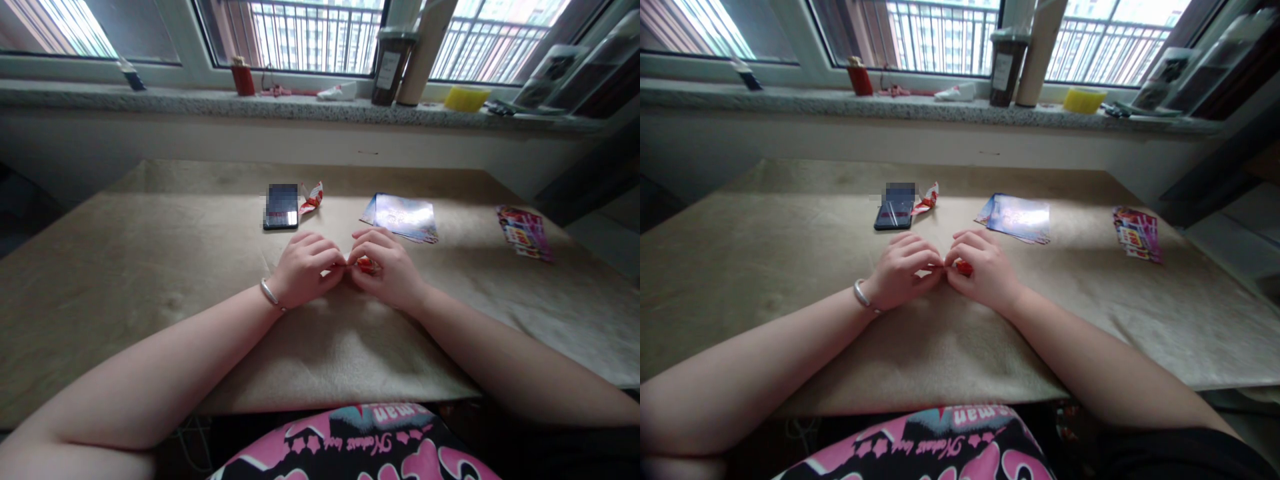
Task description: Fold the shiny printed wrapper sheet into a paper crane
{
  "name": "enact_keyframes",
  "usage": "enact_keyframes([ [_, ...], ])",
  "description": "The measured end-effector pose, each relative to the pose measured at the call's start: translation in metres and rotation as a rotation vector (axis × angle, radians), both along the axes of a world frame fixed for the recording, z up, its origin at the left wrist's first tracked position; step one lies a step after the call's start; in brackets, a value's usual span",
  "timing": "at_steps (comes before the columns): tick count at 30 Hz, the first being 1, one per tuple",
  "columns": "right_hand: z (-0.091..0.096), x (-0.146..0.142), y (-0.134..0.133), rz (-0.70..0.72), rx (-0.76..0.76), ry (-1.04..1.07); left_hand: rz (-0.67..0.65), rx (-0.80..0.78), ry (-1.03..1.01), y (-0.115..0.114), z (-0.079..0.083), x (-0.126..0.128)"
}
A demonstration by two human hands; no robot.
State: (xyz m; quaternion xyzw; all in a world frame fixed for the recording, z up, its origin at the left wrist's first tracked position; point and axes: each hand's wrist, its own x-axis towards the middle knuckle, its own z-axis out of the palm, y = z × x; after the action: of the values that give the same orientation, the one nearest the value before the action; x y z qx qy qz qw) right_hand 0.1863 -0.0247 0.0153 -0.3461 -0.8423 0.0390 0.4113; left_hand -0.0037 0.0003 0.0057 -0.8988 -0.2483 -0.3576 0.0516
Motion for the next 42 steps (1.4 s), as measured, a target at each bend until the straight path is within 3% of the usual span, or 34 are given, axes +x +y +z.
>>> enact_keyframes([
  [30,0.003,0.011,0.004,-0.133,-0.079,-0.065,-0.007,-0.087,-0.177,0.002,-0.001,-0.002],
  [42,0.0,0.015,0.006,-0.152,0.067,-0.062,-0.04,-0.153,-0.209,0.009,-0.004,-0.006],
])
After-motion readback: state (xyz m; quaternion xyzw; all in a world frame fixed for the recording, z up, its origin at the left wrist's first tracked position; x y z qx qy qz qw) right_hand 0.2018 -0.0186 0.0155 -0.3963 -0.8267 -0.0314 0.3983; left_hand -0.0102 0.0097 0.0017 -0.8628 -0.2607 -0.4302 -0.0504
